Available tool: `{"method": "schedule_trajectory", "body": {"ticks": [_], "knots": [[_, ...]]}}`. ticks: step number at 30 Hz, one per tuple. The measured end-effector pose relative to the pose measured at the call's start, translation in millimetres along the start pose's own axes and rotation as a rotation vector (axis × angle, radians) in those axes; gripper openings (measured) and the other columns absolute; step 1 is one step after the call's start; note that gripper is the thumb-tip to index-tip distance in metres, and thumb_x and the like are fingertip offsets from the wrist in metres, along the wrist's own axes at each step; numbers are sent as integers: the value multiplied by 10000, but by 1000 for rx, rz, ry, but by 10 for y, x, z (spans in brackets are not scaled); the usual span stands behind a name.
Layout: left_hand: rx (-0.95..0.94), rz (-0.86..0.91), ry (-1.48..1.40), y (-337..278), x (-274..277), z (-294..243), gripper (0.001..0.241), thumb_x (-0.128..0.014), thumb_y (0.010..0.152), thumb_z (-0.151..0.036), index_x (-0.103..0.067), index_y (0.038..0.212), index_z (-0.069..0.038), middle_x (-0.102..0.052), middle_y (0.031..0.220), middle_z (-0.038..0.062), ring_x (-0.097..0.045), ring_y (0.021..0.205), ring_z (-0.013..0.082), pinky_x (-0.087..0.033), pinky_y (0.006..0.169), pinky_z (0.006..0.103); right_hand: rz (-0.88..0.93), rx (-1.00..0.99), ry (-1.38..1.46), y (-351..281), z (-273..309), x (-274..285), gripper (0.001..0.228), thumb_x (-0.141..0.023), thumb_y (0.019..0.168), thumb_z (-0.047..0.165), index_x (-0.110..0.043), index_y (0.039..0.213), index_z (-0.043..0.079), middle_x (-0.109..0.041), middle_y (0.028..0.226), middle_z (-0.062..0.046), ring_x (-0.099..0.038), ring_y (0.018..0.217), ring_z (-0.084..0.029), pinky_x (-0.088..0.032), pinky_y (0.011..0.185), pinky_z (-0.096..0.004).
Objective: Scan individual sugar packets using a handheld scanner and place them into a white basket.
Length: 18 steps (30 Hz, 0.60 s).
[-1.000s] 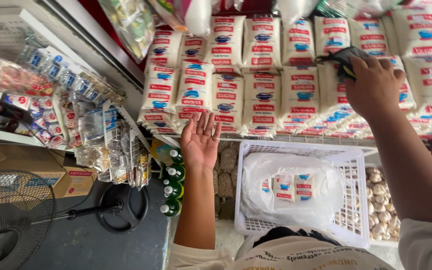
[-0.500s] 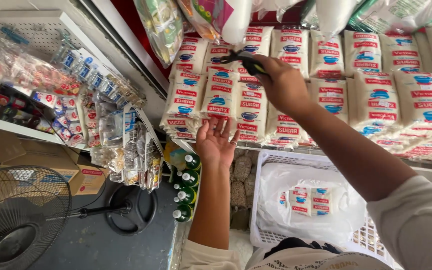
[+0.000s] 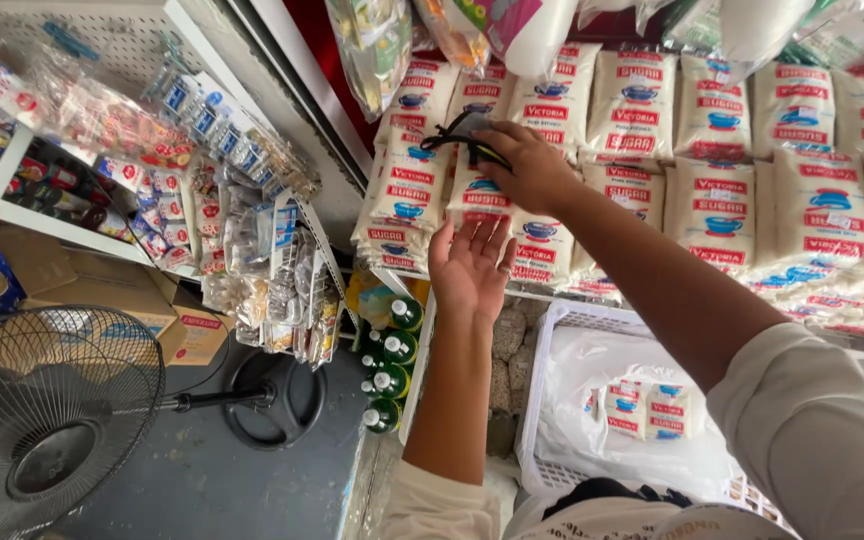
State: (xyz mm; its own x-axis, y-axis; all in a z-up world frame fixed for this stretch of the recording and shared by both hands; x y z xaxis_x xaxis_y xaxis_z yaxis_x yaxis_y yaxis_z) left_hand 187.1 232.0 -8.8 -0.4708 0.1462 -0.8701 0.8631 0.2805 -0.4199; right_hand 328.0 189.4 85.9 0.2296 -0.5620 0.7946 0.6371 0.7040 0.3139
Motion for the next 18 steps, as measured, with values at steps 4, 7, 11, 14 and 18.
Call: {"method": "schedule_trajectory", "body": {"ticks": [4,7,11,14,18], "knots": [[-64,-3,172,316,411,200,385,-731,951,-388,-583,1122,-77,-636,1067,51,-628,1056,218,-491,923,422,15,-49,16,-192,8,77,512,-636,995,334,-549,1473,175,-515,1509,-159,-512,1351,-394,-416,1102,-528],[-179,-56,233,113,123,211,394,-769,894,-305,-571,1202,-157,-633,1068,-44,-600,995,139,-493,814,372,-8,-48,6,-402,83,137,518,-649,992,327,-553,1476,170,-528,1485,-162,-523,1344,-398,-410,1108,-534],[-252,-69,263,-29,97,277,479,-774,848,-243,-581,1283,-184,-670,1113,-58,-616,938,111,-492,688,319,-49,-30,37,-727,254,228,527,-667,978,307,-555,1473,164,-517,1490,-178,-511,1345,-420,-415,1095,-528],[-254,-58,274,-65,225,319,520,-776,875,-218,-571,1348,-152,-686,1192,-3,-670,977,135,-542,702,301,-64,-19,35,-931,351,310,525,-679,960,281,-562,1458,165,-511,1501,-183,-506,1349,-429,-417,1073,-530],[-98,-2,291,-108,418,444,527,-742,929,-265,-575,1389,-70,-689,1227,96,-704,997,221,-610,745,357,-36,-43,87,-1138,306,393,494,-678,970,231,-572,1445,145,-549,1460,-180,-533,1319,-418,-433,1045,-515]]}}
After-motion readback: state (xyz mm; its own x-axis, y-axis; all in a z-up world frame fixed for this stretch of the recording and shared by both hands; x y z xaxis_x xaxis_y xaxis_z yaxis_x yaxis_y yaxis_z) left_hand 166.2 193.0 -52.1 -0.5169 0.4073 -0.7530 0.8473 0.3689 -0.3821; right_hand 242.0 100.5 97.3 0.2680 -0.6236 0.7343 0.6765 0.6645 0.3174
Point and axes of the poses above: each hand's wrist, its own y-axis towards the middle knuckle, its own x-axis out of the back of the hand, z = x × y, the point moved 10 cm from there along y, towards the middle knuckle
